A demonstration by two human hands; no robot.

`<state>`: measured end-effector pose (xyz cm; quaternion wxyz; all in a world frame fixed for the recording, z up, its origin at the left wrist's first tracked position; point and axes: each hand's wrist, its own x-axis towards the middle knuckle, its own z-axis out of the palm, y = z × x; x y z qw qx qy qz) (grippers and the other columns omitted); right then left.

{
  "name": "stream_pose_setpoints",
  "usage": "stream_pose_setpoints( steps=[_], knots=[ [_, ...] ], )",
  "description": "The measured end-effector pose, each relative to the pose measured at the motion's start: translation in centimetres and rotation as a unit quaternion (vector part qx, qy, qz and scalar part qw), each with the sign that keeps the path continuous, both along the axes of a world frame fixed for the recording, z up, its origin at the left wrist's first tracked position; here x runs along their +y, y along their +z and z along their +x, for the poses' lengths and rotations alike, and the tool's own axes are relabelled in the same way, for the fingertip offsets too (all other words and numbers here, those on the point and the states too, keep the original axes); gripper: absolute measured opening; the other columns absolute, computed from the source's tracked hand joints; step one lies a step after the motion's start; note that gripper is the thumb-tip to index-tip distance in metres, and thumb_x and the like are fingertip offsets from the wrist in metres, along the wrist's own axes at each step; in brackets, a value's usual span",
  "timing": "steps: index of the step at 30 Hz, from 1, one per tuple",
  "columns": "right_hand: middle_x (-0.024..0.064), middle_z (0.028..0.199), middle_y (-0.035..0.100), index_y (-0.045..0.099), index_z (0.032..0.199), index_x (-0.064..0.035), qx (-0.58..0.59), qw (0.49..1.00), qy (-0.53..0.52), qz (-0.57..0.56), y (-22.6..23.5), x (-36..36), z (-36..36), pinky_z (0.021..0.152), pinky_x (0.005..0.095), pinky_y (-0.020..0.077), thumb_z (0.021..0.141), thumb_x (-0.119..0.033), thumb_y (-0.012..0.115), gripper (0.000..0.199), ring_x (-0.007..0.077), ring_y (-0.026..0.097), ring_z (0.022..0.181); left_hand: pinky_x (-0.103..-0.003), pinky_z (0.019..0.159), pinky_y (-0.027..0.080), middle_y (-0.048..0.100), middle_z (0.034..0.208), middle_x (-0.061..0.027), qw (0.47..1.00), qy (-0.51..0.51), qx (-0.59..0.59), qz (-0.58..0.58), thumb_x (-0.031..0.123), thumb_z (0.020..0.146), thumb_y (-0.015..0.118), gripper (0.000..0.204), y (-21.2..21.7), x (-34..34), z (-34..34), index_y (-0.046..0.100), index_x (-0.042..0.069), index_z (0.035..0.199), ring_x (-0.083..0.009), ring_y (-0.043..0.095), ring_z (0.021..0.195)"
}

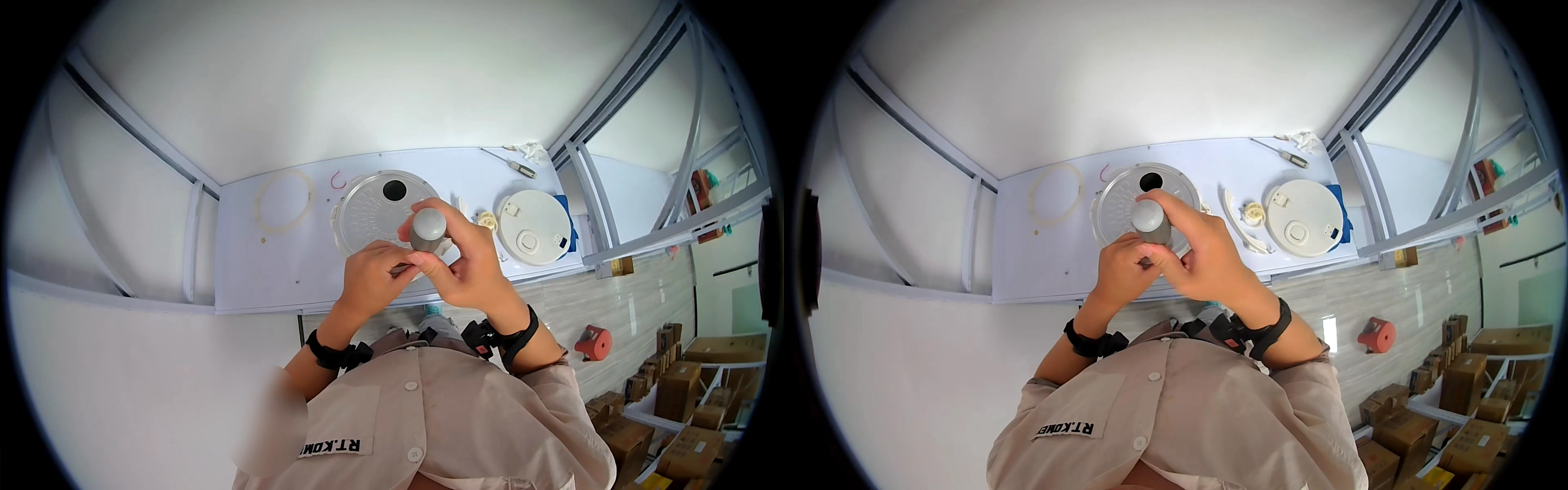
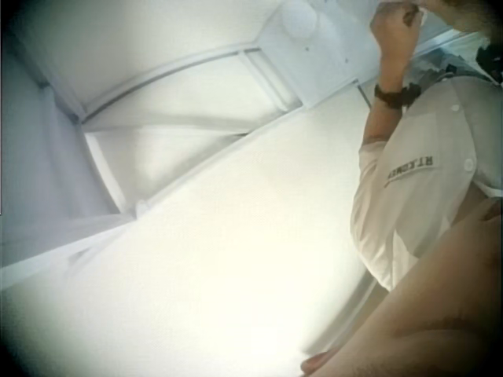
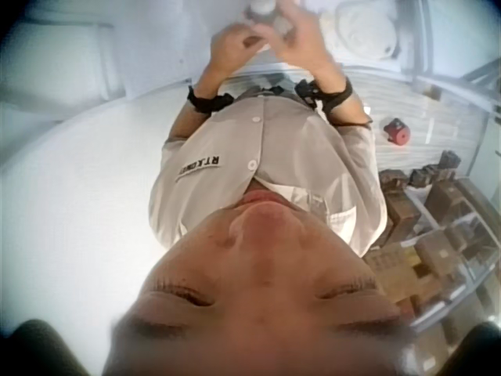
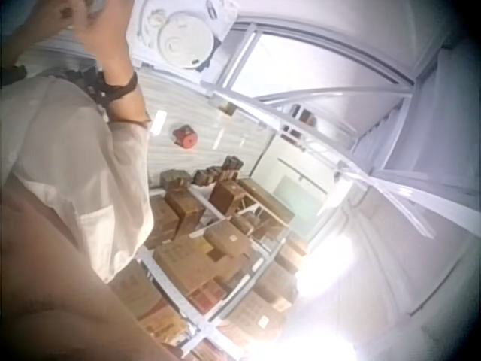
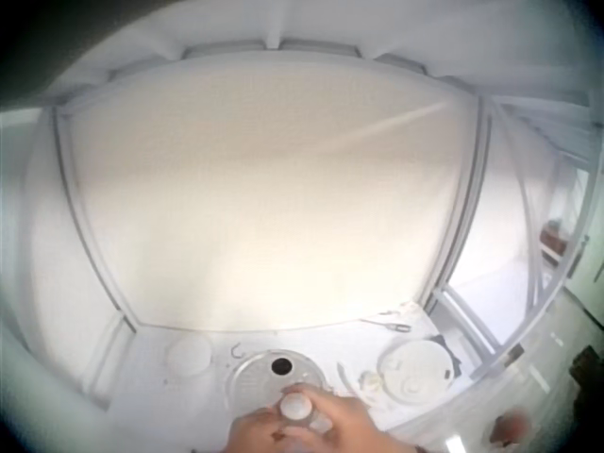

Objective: The person uses a screwdriver to tighten screws on a circular white plastic light fixture cover. They then pick up a separate white plastic base, insert a small cylindrical component into its center, and place the cover onto the base.

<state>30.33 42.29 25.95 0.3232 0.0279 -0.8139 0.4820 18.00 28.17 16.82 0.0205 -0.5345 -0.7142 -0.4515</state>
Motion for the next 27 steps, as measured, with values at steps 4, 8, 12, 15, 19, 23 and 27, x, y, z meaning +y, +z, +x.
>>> stream_pose_setpoints(
  steps=[4, 8, 12, 15, 19, 23, 27],
  knots=[
    [0.0187, 0.107, 0.075, 0.06, 0.137, 0.0017, 0.061, 0.995, -0.073, 0.029, -0.9, -1.1, -0.6, 0.068, 0.0332, 0.0575, 0.091, -0.017, 0.08, 0.054, 0.0319, 0.075, 0.081, -0.04, 0.064, 0.057, 0.074, 0.077, -0.0039, 0.998, 0.021, -0.014, -0.049, 0.023, 0.083, 0.085, 0.013, 1.3, -0.1, 0.5, 0.077, 0.013, 0.087, -0.0256, 0.073, 0.078],
    [0.0211, 0.107, 0.074, 0.06, 0.135, 0.0036, 0.084, 0.99, -0.107, 0.046, -1.4, -1.6, -0.9, 0.071, 0.0339, 0.0578, 0.091, -0.016, 0.08, 0.052, 0.033, 0.074, 0.08, -0.04, 0.064, 0.057, 0.074, 0.076, -0.0041, 0.998, 0.028, 0.0, -0.054, 0.023, 0.083, 0.084, 0.013, 0.9, -0.1, 0.4, 0.077, 0.013, 0.087, -0.0259, 0.073, 0.078],
    [0.021, 0.108, 0.074, 0.059, 0.136, 0.0029, 0.081, 0.993, -0.078, 0.02, -0.6, -1.6, -0.6, 0.078, 0.0358, 0.0579, 0.094, -0.015, 0.078, 0.05, 0.0312, 0.075, 0.087, -0.04, 0.064, 0.057, 0.075, 0.077, -0.004, 0.999, 0.031, 0.003, -0.041, 0.022, 0.082, 0.085, 0.013, 1.1, -0.1, 0.8, 0.076, 0.012, 0.085, -0.0259, 0.073, 0.079],
    [0.0189, 0.115, 0.073, 0.054, 0.14, 0.0019, 0.065, 0.995, -0.022, -0.07, -0.9, -1.3, 0.0, 0.088, 0.0375, 0.0562, 0.098, -0.015, 0.075, 0.05, 0.0258, 0.073, 0.097, -0.04, 0.065, 0.057, 0.075, 0.079, -0.0038, 0.999, 0.031, 0.013, -0.016, 0.02, 0.08, 0.086, 0.014, 0.8, 0.2, 0.9, 0.076, 0.012, 0.086, -0.0255, 0.073, 0.079],
    [0.0124, 0.115, 0.068, 0.047, 0.144, 0.0013, 0.068, 0.98, -0.008, -0.184, 1.4, -1.3, 0.7, 0.093, 0.0366, 0.053, 0.101, -0.014, 0.071, 0.052, 0.0188, 0.067, 0.101, -0.038, 0.065, 0.058, 0.077, 0.082, -0.0035, 0.999, 0.015, 0.025, 0.013, 0.017, 0.077, 0.088, 0.015, -0.3, 0.1, 0.5, 0.077, 0.012, 0.086, -0.0248, 0.073, 0.08],
    [0.0063, 0.106, 0.063, 0.047, 0.142, -0.0014, 0.067, 0.975, -0.028, -0.209, 1.0, 0.4, 1.6, 0.084, 0.0302, 0.0506, 0.101, -0.007, 0.067, 0.046, 0.0133, 0.061, 0.094, -0.036, 0.065, 0.058, 0.077, 0.081, -0.0039, 0.999, -0.002, 0.03, 0.043, 0.014, 0.076, 0.087, 0.013, -0.3, -0.2, 0.5, 0.078, 0.011, 0.084, -0.0244, 0.073, 0.08],
    [0.0038, 0.093, 0.063, 0.056, 0.128, -0.0024, -0.078, 0.967, -0.127, -0.206, -0.9, 3.0, 1.9, 0.072, 0.0287, 0.0486, 0.096, -0.008, 0.069, 0.035, 0.011, 0.057, 0.079, -0.036, 0.065, 0.057, 0.075, 0.078, -0.004, 0.996, -0.016, 0.058, 0.073, 0.011, 0.077, 0.086, 0.01, -0.6, -0.1, 0.4, 0.077, 0.011, 0.082, -0.0237, 0.074, 0.079]
  ],
)
